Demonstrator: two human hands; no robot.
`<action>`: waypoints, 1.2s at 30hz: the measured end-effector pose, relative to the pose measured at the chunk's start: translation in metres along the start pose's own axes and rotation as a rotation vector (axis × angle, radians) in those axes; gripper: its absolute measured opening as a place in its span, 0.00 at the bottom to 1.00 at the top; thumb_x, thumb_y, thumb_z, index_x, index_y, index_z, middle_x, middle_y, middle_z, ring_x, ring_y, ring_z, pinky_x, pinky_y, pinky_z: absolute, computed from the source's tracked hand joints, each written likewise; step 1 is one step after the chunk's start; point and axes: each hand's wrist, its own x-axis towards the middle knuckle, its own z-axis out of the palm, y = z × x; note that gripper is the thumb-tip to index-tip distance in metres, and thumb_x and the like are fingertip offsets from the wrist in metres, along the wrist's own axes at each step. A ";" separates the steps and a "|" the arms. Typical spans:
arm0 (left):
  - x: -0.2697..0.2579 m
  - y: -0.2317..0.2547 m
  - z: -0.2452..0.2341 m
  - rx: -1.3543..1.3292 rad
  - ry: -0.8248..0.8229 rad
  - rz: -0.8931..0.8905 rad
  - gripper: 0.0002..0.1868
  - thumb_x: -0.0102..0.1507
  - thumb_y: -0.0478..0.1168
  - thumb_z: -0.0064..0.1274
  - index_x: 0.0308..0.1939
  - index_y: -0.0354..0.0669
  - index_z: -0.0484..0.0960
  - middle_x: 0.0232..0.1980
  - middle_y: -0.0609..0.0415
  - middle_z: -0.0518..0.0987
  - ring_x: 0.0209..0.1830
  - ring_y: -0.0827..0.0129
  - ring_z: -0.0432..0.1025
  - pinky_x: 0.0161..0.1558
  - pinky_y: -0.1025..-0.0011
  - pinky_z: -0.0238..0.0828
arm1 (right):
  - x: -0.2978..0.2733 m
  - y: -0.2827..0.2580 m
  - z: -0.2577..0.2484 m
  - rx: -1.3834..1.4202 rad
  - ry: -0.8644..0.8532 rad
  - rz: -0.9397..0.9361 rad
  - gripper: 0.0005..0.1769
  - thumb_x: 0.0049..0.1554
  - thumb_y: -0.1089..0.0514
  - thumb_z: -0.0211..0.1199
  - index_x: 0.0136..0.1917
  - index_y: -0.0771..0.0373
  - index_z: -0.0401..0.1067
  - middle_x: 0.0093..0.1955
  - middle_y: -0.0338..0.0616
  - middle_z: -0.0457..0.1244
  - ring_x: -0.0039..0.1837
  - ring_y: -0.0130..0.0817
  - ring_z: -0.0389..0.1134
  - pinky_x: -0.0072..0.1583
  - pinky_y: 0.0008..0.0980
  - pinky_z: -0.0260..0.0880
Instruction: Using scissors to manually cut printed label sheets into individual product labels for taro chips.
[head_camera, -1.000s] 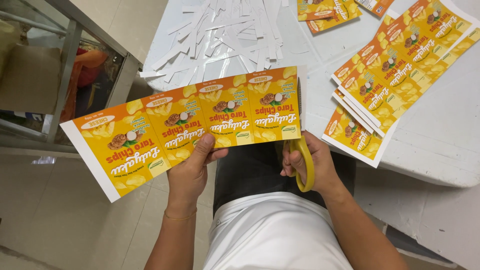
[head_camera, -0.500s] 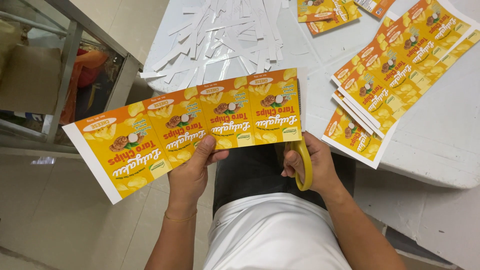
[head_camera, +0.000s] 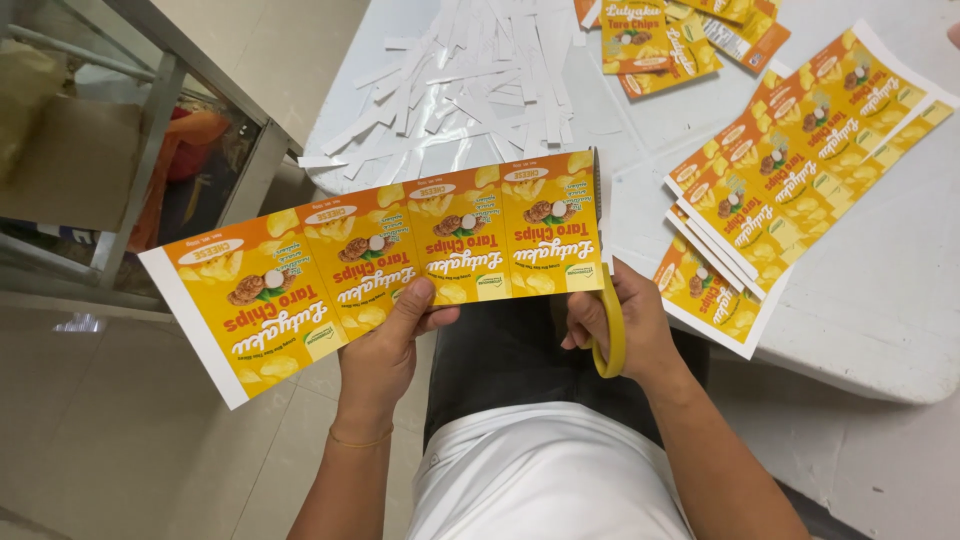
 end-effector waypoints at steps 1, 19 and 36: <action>0.002 -0.002 -0.002 -0.002 0.003 0.007 0.25 0.64 0.40 0.57 0.63 0.36 0.71 0.51 0.39 0.79 0.41 0.51 0.83 0.47 0.58 0.83 | 0.002 0.000 -0.001 -0.001 -0.007 -0.004 0.15 0.60 0.51 0.65 0.46 0.67 0.70 0.21 0.46 0.63 0.26 0.35 0.71 0.34 0.30 0.79; 0.047 0.021 -0.005 0.016 0.158 0.077 0.21 0.66 0.39 0.55 0.59 0.32 0.71 0.47 0.42 0.80 0.39 0.58 0.83 0.43 0.67 0.86 | 0.075 -0.021 0.014 0.282 -0.290 0.332 0.50 0.54 0.15 0.30 0.39 0.63 0.69 0.24 0.40 0.61 0.28 0.30 0.70 0.36 0.33 0.81; 0.133 0.043 0.068 -0.102 0.383 -0.048 0.19 0.61 0.36 0.59 0.53 0.28 0.80 0.47 0.43 0.84 0.36 0.59 0.82 0.40 0.70 0.86 | 0.041 -0.036 -0.022 -0.043 -0.229 0.230 0.49 0.52 0.16 0.54 0.52 0.68 0.70 0.33 0.42 0.59 0.35 0.28 0.64 0.42 0.32 0.81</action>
